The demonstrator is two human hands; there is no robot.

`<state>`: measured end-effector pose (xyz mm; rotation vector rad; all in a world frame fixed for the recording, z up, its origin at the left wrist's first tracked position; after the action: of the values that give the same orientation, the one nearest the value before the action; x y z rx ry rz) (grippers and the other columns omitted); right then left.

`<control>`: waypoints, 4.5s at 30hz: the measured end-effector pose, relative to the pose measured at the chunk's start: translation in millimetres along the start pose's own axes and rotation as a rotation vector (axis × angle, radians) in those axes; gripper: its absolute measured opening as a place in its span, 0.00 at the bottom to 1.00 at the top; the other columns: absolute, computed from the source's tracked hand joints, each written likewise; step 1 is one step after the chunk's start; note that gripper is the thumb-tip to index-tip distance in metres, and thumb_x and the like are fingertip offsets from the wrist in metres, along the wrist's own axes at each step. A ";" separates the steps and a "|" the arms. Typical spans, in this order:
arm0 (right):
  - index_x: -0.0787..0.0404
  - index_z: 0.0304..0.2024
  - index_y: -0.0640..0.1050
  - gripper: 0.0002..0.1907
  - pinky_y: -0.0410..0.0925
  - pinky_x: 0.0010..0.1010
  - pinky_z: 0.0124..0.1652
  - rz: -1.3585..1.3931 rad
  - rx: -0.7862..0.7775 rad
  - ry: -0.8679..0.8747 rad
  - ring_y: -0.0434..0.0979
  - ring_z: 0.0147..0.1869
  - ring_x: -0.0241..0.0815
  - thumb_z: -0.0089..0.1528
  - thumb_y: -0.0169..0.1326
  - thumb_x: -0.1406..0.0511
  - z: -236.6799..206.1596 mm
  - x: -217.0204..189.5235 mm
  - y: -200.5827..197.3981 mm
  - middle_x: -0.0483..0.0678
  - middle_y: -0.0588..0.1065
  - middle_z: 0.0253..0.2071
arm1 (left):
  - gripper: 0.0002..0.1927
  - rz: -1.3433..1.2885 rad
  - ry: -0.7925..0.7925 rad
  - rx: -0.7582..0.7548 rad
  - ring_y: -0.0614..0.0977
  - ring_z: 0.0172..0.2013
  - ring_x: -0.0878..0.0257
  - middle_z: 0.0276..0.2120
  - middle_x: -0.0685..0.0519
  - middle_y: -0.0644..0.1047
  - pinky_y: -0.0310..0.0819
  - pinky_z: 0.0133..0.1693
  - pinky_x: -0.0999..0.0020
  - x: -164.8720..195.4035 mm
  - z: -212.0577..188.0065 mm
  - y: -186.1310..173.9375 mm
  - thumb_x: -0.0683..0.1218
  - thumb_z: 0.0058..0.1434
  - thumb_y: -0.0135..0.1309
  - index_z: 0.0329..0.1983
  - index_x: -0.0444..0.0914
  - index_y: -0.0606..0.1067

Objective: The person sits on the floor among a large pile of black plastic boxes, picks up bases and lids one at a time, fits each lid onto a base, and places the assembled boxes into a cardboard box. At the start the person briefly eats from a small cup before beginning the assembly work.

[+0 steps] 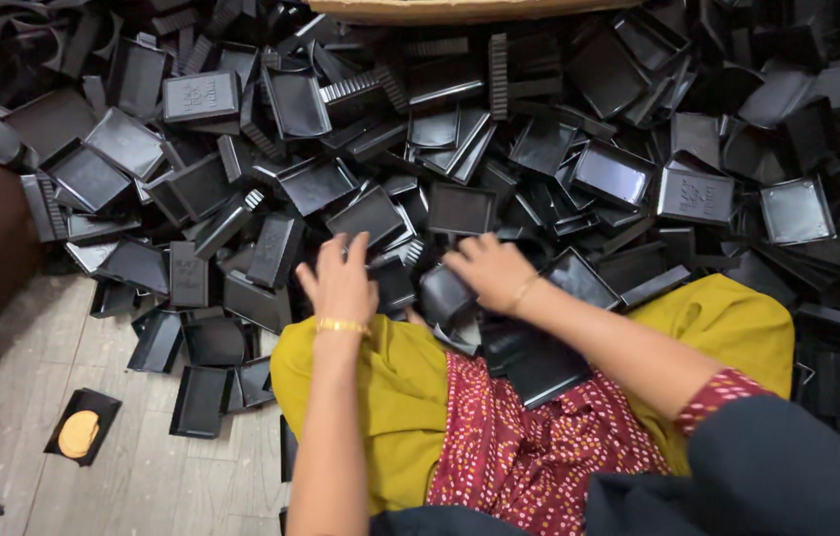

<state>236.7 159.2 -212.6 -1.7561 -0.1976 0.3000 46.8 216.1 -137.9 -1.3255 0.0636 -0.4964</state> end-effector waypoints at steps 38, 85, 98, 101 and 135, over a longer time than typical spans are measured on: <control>0.62 0.44 0.77 0.23 0.72 0.37 0.35 0.727 0.298 0.452 0.81 0.33 0.50 0.55 0.66 0.53 -143.5 -38.1 -82.1 0.53 0.80 0.29 | 0.30 -0.950 -0.280 0.220 0.77 0.24 0.45 0.19 0.42 0.73 0.67 0.31 0.56 62.8 -50.9 16.7 0.51 0.75 0.31 0.20 0.33 0.71; 0.60 0.56 0.73 0.27 0.67 0.33 0.63 1.081 0.620 0.292 0.66 0.73 0.46 0.54 0.64 0.69 -141.1 -23.6 -90.7 0.51 0.63 0.69 | 0.33 -2.080 -0.499 -0.379 0.79 0.54 0.58 0.55 0.48 0.78 0.72 0.58 0.65 130.3 -70.4 87.9 0.66 0.72 0.31 0.68 0.41 0.67; 0.62 0.56 0.73 0.28 0.69 0.33 0.62 1.068 0.673 0.278 0.68 0.71 0.44 0.53 0.63 0.70 -144.5 -31.3 -86.9 0.52 0.65 0.68 | 0.32 -2.104 -0.495 -0.303 0.78 0.51 0.58 0.53 0.46 0.76 0.74 0.54 0.64 136.1 -81.6 100.1 0.65 0.74 0.29 0.67 0.41 0.67; 0.64 0.56 0.73 0.26 0.68 0.34 0.63 1.161 0.626 0.271 0.68 0.71 0.44 0.55 0.62 0.72 -145.0 -30.2 -67.8 0.53 0.66 0.68 | 0.29 -2.170 -0.511 -0.222 0.76 0.50 0.58 0.52 0.47 0.74 0.73 0.53 0.63 134.5 -81.5 101.2 0.64 0.77 0.30 0.66 0.42 0.68; 0.60 0.54 0.76 0.27 0.70 0.43 0.54 0.601 0.259 0.398 0.78 0.53 0.58 0.54 0.65 0.58 46.9 72.6 -33.8 0.56 0.78 0.47 | 0.16 -0.480 -0.246 -0.003 0.79 0.38 0.46 0.37 0.44 0.80 0.75 0.43 0.55 1.4 2.5 92.5 0.41 0.57 0.55 0.49 0.38 0.78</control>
<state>292.4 231.3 -195.0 -1.5452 0.6404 0.3776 77.6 232.2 -223.7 -1.3965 -0.4671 -0.7317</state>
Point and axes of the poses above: each hand's wrist, its own z-axis towards the middle knuckle, its own y-axis out of the palm, x = y × z, the point moved 9 cm from there along z, towards the middle knuckle
